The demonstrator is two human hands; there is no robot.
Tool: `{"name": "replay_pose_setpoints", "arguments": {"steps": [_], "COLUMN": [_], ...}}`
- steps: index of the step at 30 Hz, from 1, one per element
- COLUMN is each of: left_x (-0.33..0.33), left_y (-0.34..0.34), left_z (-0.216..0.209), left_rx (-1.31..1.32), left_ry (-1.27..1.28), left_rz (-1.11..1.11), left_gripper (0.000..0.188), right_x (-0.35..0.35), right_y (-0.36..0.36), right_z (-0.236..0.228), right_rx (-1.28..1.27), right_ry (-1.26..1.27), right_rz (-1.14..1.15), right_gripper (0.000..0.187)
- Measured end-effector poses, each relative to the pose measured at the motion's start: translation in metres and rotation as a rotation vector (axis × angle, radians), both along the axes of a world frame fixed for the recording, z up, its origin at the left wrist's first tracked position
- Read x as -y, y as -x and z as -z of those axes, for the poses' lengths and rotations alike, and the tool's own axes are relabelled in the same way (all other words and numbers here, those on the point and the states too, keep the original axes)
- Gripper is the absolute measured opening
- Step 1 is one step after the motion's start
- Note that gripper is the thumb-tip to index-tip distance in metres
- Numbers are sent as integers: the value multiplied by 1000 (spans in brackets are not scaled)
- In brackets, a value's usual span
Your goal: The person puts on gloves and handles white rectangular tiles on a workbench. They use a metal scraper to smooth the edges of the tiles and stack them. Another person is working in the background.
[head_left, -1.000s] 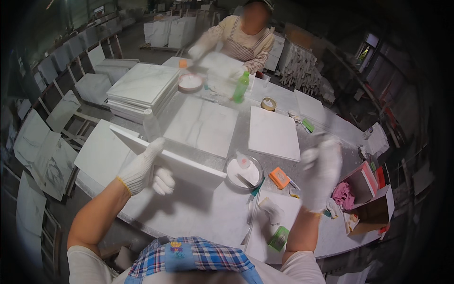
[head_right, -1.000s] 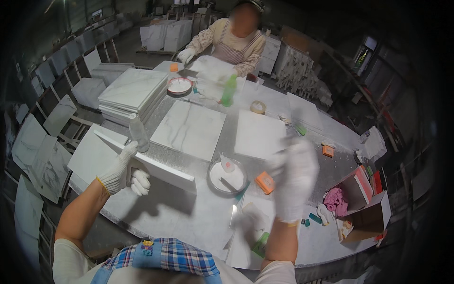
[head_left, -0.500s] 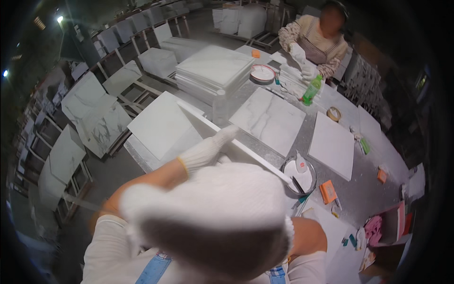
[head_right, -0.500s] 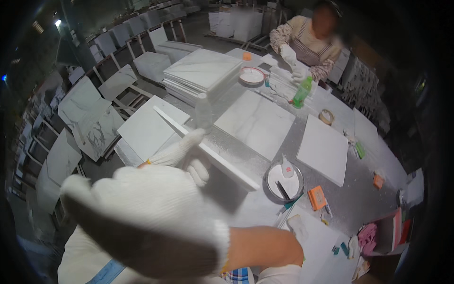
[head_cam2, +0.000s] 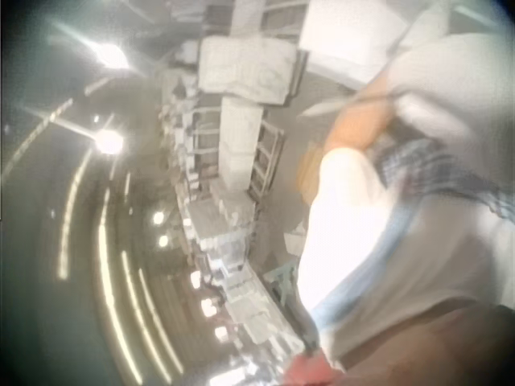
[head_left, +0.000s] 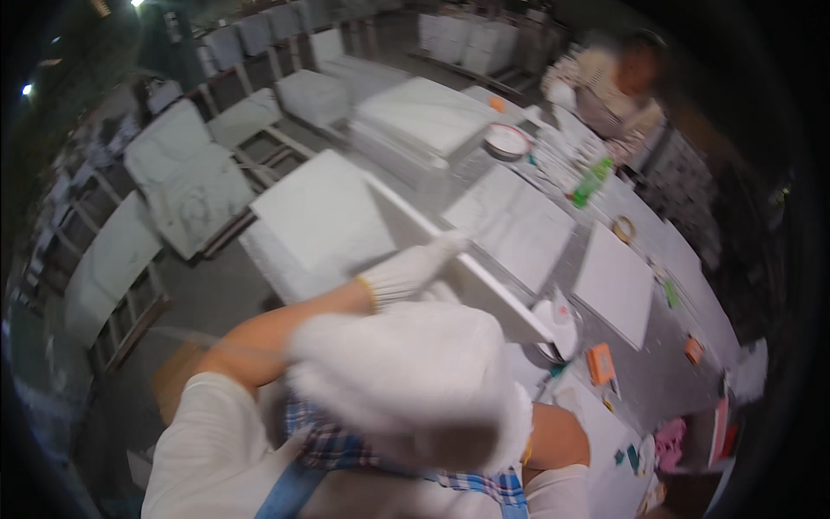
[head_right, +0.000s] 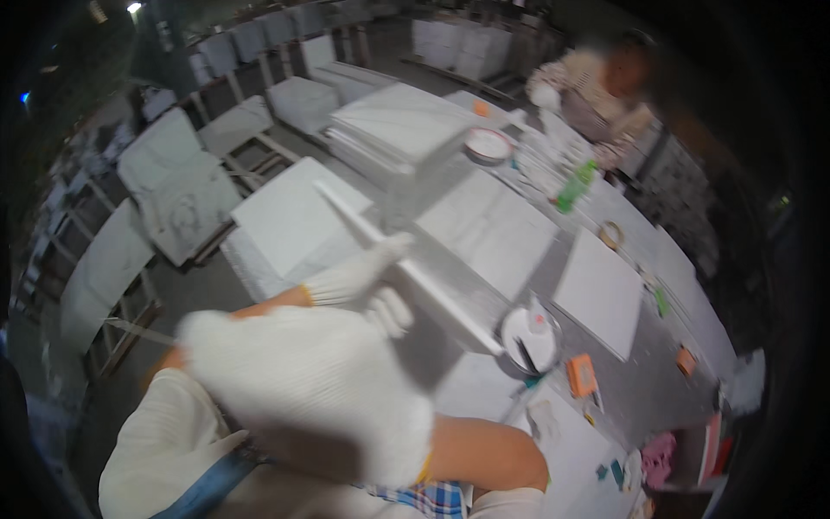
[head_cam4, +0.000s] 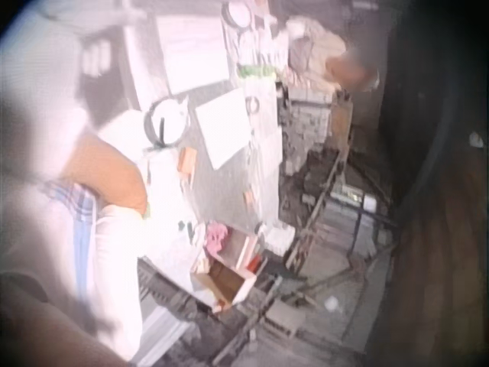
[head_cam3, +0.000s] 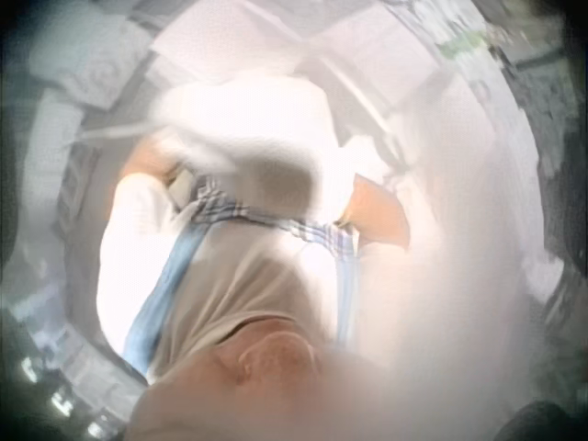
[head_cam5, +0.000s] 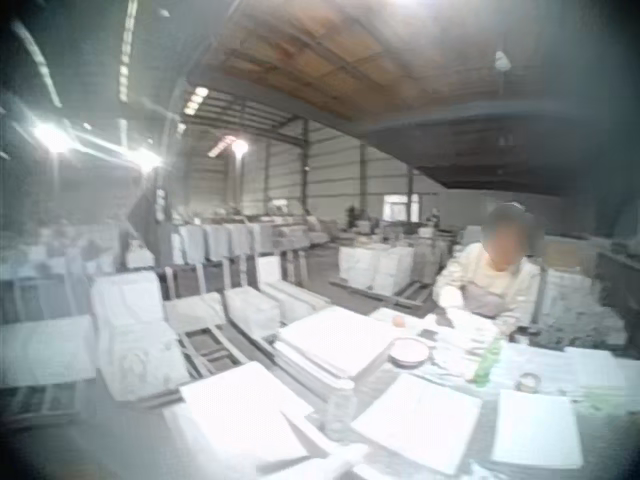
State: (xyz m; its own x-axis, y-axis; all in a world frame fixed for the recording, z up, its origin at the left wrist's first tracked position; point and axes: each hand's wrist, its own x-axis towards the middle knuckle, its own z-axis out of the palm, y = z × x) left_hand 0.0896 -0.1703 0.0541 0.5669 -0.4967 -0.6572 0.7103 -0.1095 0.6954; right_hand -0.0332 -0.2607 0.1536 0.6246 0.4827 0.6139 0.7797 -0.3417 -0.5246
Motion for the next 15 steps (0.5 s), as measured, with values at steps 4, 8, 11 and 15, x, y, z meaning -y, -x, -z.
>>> {"name": "replay_pose_setpoints", "arguments": {"steps": [4, 8, 11, 15], "left_x": [-17, -24, -33, -49], "left_y": [2, 13, 29, 61], "left_z": [21, 28, 26, 24], "left_rx": [114, -7, -155, -134], "left_ry": [58, 390, 510, 465], "left_rz": [56, -19, -103, -176], "left_gripper": [82, 85, 70, 60], "right_x": [76, 140, 157, 146], "right_y": [20, 48, 77, 99], "right_z": [44, 90, 126, 182], "right_rx": [-506, -566, -793, -805], "right_ry": [-301, -473, -444, -387], "right_rz": [452, 821, 960, 951], "right_gripper": [18, 17, 19, 20]}}
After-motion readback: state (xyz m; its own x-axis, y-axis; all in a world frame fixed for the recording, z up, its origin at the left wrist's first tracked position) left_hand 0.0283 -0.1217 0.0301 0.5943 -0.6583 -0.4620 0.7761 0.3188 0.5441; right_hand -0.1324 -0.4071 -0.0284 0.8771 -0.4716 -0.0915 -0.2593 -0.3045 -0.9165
